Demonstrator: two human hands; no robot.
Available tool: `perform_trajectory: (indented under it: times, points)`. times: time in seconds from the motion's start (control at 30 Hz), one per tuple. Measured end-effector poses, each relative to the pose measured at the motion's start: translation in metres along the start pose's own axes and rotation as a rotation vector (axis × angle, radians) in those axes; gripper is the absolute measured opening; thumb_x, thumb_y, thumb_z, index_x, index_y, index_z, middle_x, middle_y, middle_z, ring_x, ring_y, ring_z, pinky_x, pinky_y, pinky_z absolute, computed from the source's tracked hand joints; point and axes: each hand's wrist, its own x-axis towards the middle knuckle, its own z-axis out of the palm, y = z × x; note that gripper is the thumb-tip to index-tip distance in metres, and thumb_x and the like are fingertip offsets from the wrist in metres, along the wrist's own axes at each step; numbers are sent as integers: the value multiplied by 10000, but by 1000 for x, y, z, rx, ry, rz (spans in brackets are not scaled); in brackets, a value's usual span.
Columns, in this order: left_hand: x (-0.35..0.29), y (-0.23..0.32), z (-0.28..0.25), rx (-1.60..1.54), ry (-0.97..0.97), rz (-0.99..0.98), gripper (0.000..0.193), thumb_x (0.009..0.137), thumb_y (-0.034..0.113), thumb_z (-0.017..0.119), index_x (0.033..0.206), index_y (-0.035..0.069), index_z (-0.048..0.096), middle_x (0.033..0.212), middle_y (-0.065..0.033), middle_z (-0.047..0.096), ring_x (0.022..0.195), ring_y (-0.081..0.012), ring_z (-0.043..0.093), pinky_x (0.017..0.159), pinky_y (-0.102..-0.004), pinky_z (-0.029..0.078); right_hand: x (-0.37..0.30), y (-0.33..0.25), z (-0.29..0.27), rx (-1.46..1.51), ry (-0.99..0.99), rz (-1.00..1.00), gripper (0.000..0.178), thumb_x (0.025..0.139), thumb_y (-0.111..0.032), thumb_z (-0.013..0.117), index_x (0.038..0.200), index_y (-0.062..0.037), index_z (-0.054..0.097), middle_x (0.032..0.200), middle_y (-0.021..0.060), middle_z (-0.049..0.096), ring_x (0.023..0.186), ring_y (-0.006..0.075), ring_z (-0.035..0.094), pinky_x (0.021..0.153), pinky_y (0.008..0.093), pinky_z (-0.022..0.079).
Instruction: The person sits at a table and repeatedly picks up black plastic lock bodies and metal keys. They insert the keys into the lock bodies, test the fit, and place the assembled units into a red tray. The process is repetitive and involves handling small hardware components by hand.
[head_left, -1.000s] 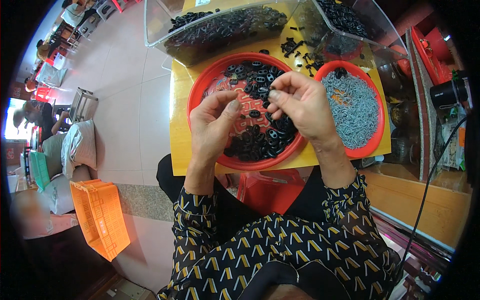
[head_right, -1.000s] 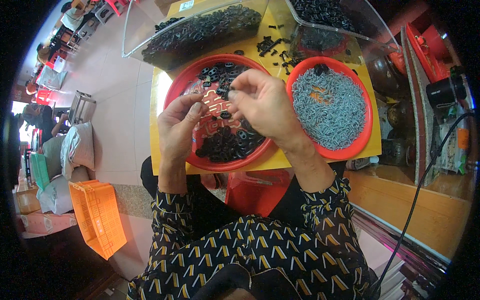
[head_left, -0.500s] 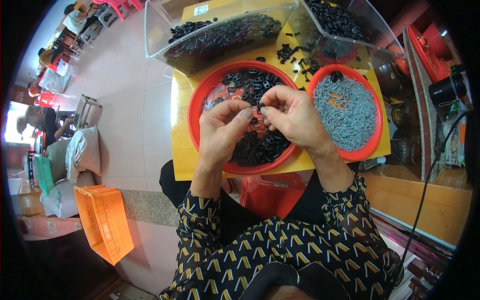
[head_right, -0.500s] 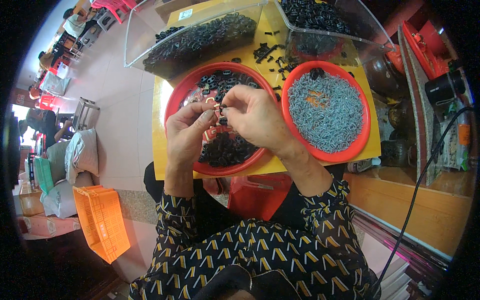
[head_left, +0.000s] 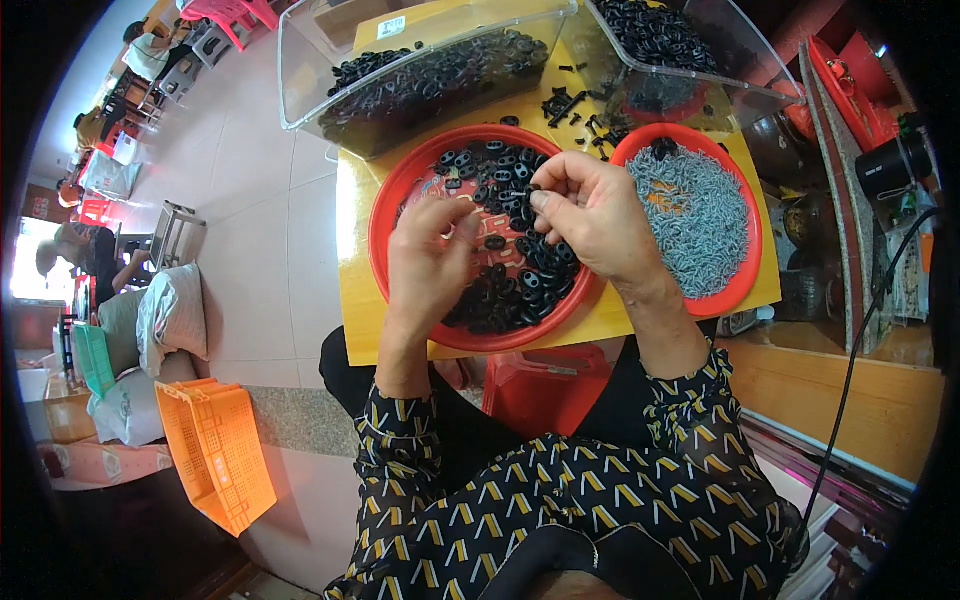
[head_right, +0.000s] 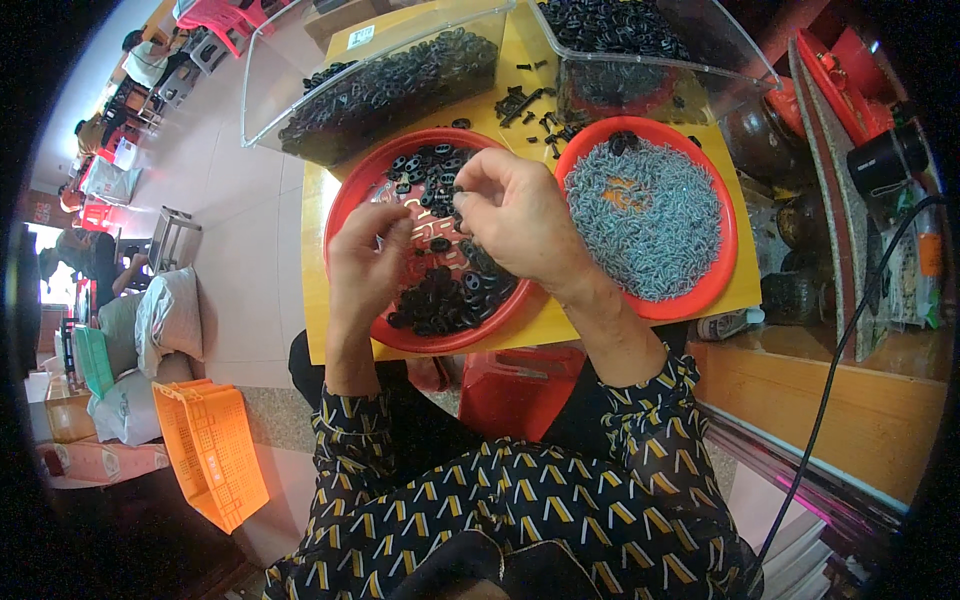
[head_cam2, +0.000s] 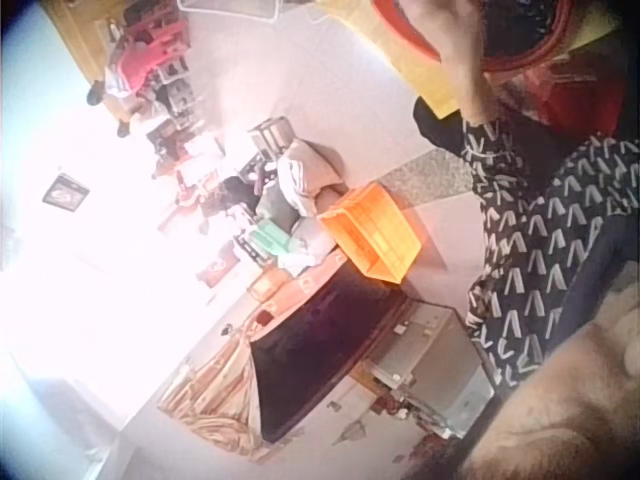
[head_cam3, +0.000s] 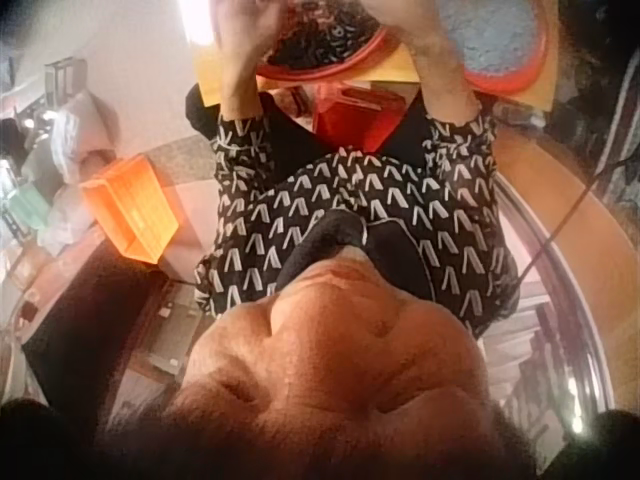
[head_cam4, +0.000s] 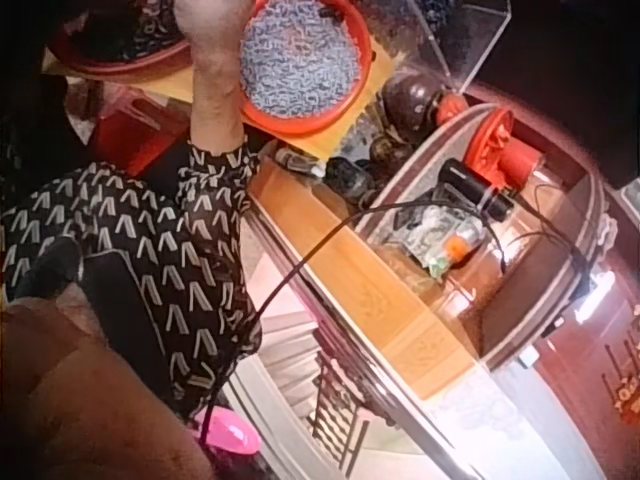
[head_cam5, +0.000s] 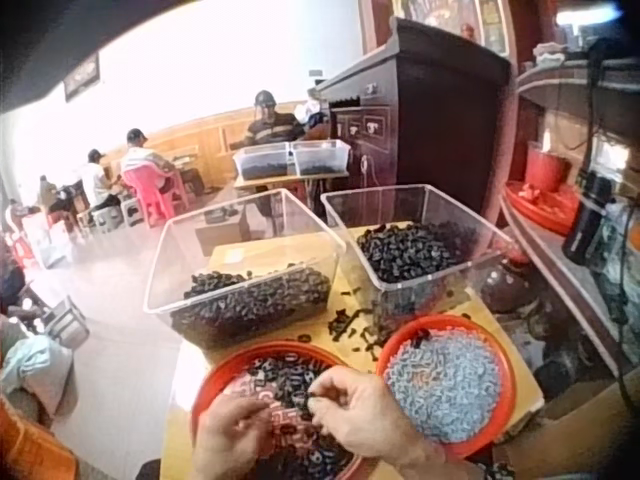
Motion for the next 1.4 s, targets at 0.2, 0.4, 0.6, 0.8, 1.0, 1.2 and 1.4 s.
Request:
perform_trajectory:
  times: [0.2, 0.4, 0.6, 0.8, 1.0, 1.2, 1.4]
  points:
    - [-5, 1, 18, 519, -216, 200, 133, 640, 83, 631, 730, 15, 560, 783, -159, 501, 761, -313, 486, 666, -394, 403, 1, 6, -2, -9, -56, -2, 60, 776, 1, 545, 836, 6, 547, 724, 13, 554, 589, 57, 537, 501, 184, 450]
    - [-6, 4, 6, 97, -168, 33, 138, 658, -22, 617, 760, 6, 530, 739, -125, 524, 708, -242, 525, 629, -337, 428, 3, 6, 0, 48, -94, 46, 56, 779, 2, 540, 834, 6, 552, 733, 9, 553, 658, 62, 540, 575, 189, 456]
    - [-13, 3, -6, -464, -145, -296, 107, 748, -50, 575, 841, -3, 549, 712, -7, 559, 659, -68, 526, 589, -205, 435, -3, 6, 9, 104, -160, 65, 87, 786, 6, 537, 869, 8, 564, 771, 3, 559, 688, 56, 524, 622, 185, 443]
    - [-13, 6, -2, -688, -61, -307, 228, 765, -65, 558, 988, -20, 561, 828, -49, 611, 746, -83, 565, 642, -193, 456, -4, 16, 19, 141, -143, 53, 53, 823, -56, 530, 862, -22, 542, 725, -10, 547, 629, 43, 524, 479, 195, 440]
    - [-15, 2, -7, -847, -127, -393, 298, 755, -24, 584, 1050, -35, 546, 811, -98, 610, 630, -118, 550, 557, -210, 446, -3, 16, 23, 282, -110, 36, 52, 825, -56, 526, 858, -17, 536, 735, -3, 552, 634, 47, 530, 507, 198, 449]
    - [-13, -3, -10, -1188, -171, -494, 289, 760, -5, 584, 1046, -19, 542, 783, -102, 599, 602, -141, 550, 518, -221, 443, -6, 6, 15, 213, -139, 102, 61, 827, -58, 519, 860, -8, 528, 742, 10, 556, 639, 57, 543, 529, 198, 455]
    - [-15, 3, -8, -1160, -239, -503, 269, 773, 11, 593, 1039, 0, 558, 763, -88, 613, 597, -123, 568, 525, -211, 459, -12, 1, 22, 240, -164, 149, 73, 823, -71, 532, 856, -6, 529, 735, 16, 556, 633, 53, 543, 528, 189, 454]
